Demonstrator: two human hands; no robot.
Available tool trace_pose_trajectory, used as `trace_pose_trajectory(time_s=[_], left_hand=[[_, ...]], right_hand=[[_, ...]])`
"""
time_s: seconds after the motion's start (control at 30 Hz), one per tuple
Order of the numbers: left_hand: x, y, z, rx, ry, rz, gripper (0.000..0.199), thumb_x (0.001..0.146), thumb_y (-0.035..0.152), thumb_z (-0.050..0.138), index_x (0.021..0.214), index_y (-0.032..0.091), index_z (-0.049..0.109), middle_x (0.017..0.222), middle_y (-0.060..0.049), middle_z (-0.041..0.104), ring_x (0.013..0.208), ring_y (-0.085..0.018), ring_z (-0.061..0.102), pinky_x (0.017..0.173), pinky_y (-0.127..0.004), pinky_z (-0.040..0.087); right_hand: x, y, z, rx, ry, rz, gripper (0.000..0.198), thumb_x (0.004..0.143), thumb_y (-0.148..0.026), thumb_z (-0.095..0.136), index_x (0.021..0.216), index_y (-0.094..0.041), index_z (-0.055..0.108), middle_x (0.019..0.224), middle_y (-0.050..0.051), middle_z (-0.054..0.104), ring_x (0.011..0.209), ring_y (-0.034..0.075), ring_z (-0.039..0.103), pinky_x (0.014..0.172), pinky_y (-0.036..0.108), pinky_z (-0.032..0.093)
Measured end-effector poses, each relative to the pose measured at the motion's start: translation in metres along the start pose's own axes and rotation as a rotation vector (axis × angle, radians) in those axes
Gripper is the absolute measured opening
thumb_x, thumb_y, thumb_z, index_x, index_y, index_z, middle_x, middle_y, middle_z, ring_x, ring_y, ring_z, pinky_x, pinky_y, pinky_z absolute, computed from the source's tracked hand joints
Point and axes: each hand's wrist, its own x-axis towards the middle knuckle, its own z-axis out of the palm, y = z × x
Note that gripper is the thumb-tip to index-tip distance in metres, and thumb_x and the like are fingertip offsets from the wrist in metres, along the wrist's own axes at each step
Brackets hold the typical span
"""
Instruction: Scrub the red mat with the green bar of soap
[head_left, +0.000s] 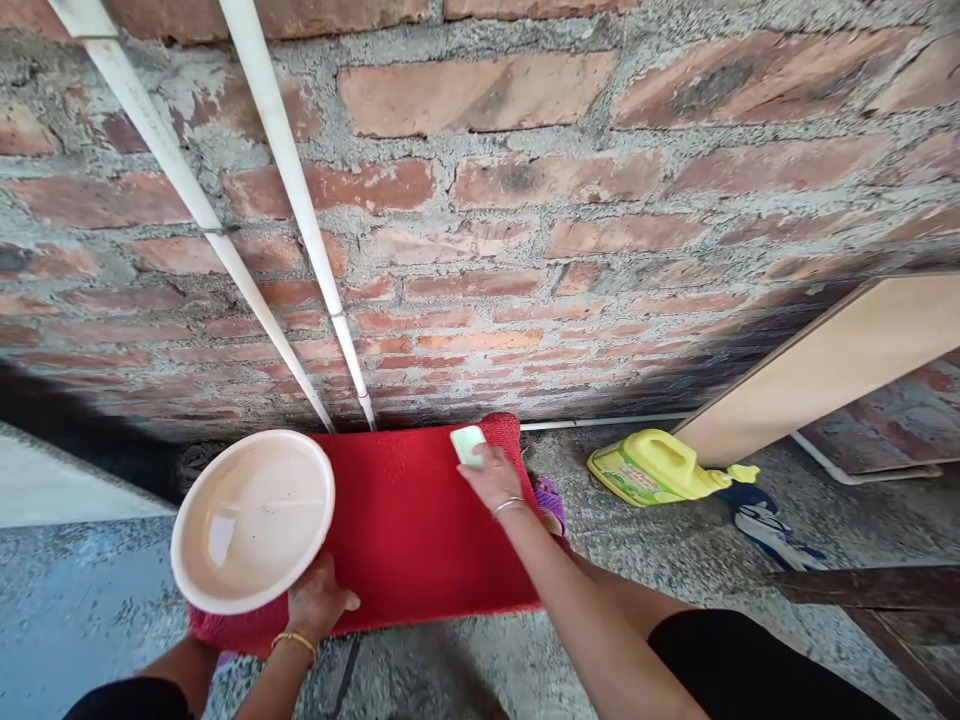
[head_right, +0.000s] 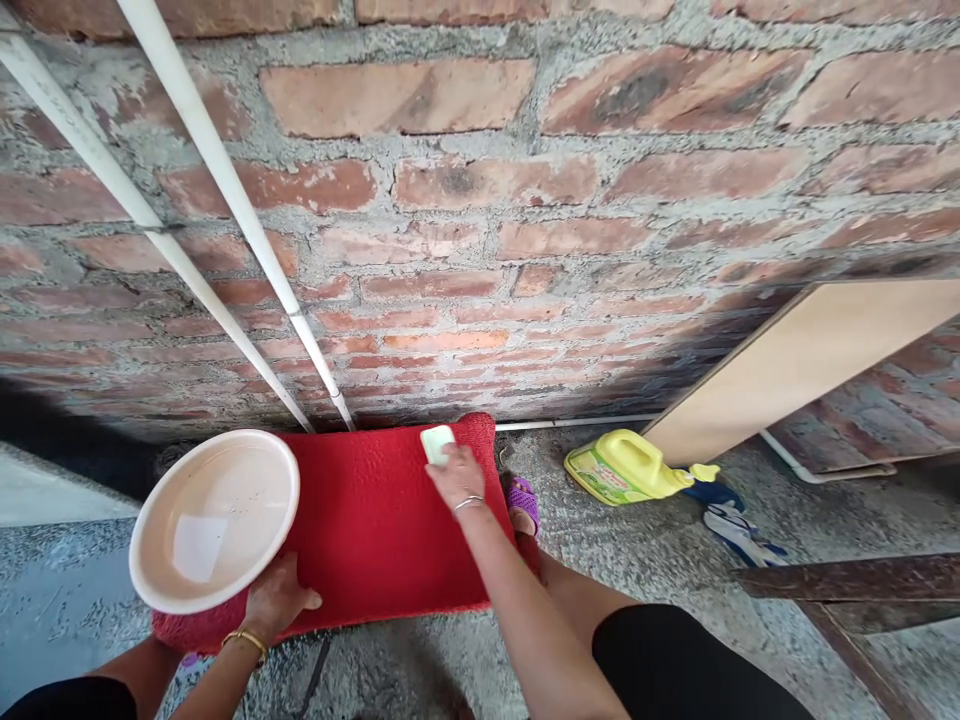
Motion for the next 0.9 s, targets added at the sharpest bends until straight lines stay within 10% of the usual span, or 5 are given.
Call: trace_pose_trajectory(time_s=[0.2,0.43,0.53,0.9], left_hand=[[-0.001,0.001,-0.003,-0.008,-0.03,-0.025,0.041,0.061,0.034,0.073,0.096,0.016,0.061,0.104,-0.011,0.07,0.103,-0.026,0.064,0.081,-0.029,0.047],[0.0,0.001,-0.001,-0.031,-0.012,-0.031,0.043,0.06,0.035,0.074,0.098,0.018,0.062,0.104,-0.01,0.071,0.103,-0.025,0.064,0.082,-0.03,0.048],[-0.003,0.002,-0.004,-0.042,-0.004,-0.026,0.048,0.059,0.035,0.076,0.101,0.017,0.062,0.104,-0.01,0.071,0.103,-0.026,0.064,0.084,-0.03,0.047],[-0.005,0.001,-0.014,-0.031,-0.029,-0.043,0.055,0.057,0.037,0.079,0.106,0.016,0.062,0.108,-0.01,0.07,0.11,-0.027,0.061,0.093,-0.032,0.046]], right_hand=[[-0.004,-0.055,0.023,-0.095,-0.142,-0.178,0.044,0.079,-0.039,0.064,0.121,-0.026,0.058,0.119,0.008,0.055,0.104,0.022,0.057,0.091,0.033,0.039],[-0.005,0.058,-0.035,-0.057,-0.038,0.362,0.046,0.082,-0.041,0.059,0.125,-0.025,0.055,0.118,0.01,0.055,0.098,0.022,0.062,0.084,0.033,0.045],[-0.01,0.061,-0.038,-0.063,0.015,0.448,0.05,0.085,-0.046,0.054,0.127,-0.02,0.052,0.116,0.014,0.056,0.1,0.025,0.062,0.085,0.035,0.045],[-0.046,-0.18,0.085,-0.056,-0.223,-0.273,0.04,0.08,-0.039,0.061,0.117,-0.025,0.057,0.116,0.009,0.056,0.102,0.023,0.058,0.085,0.032,0.041]])
